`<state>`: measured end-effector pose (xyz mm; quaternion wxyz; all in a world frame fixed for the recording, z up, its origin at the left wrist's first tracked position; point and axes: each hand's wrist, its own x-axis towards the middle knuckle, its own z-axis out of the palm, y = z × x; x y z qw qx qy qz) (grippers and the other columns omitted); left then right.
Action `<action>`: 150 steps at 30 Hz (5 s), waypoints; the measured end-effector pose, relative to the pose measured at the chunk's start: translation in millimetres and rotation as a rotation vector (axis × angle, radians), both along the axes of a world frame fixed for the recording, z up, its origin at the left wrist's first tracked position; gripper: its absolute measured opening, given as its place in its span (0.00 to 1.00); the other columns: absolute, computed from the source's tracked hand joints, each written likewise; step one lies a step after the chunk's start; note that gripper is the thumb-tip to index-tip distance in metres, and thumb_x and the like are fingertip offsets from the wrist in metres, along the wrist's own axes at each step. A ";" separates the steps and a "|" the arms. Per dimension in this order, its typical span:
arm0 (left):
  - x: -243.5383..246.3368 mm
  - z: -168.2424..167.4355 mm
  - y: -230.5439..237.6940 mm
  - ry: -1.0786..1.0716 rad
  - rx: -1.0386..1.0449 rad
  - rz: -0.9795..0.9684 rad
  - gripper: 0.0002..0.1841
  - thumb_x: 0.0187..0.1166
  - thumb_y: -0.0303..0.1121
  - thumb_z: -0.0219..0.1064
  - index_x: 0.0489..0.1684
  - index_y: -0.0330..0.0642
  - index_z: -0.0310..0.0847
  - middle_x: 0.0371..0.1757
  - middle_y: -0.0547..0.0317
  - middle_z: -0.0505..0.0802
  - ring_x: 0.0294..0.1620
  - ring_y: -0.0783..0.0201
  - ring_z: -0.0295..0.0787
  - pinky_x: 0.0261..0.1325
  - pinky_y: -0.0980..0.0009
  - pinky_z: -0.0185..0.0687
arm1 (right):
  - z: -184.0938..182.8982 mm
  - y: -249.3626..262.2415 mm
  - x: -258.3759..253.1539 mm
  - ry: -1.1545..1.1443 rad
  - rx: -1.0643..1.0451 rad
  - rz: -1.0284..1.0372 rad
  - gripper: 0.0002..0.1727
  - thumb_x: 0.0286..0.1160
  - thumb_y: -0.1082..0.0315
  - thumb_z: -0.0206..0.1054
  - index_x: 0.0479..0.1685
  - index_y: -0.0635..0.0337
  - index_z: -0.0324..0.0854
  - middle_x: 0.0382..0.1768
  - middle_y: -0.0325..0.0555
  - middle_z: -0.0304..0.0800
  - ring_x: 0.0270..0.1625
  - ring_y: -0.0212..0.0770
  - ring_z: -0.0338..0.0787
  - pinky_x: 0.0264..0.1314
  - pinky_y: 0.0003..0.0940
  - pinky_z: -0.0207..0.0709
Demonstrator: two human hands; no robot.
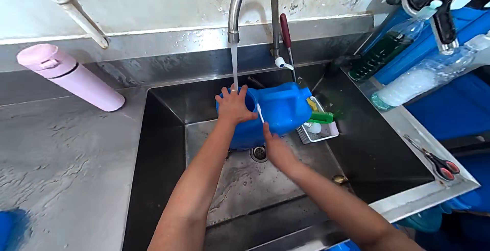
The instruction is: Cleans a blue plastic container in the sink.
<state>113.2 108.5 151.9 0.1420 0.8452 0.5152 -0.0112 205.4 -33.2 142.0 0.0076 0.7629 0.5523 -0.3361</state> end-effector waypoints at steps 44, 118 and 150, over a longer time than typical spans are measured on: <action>82.4 -70.7 -43.7 -0.308 -0.108 -0.249 0.37 0.83 0.34 0.63 0.93 0.39 0.54 0.92 0.41 0.64 0.94 0.43 0.53 0.91 0.44 0.47 | 97.0 106.1 -38.7 -0.515 0.150 0.560 0.15 0.89 0.70 0.54 0.59 0.66 0.85 0.56 0.70 0.89 0.62 0.73 0.87 0.55 0.73 0.77; -113.6 -2.5 17.1 -0.375 0.011 0.479 0.45 0.79 0.53 0.68 0.93 0.40 0.55 0.89 0.19 0.56 0.88 0.13 0.42 0.75 0.12 0.36 | 16.1 103.7 51.4 -0.087 0.834 0.037 0.22 0.91 0.62 0.49 0.58 0.71 0.83 0.59 0.65 0.89 0.54 0.63 0.93 0.47 0.62 0.83; -535.3 -51.2 -158.5 -0.088 0.300 0.718 0.30 0.64 0.40 0.83 0.57 0.25 0.81 0.90 0.22 0.58 0.93 0.26 0.42 0.87 0.26 0.37 | -34.4 142.2 48.8 -0.072 0.739 0.373 0.46 0.74 0.39 0.55 0.89 0.61 0.63 0.81 0.73 0.70 0.81 0.78 0.72 0.72 0.81 0.62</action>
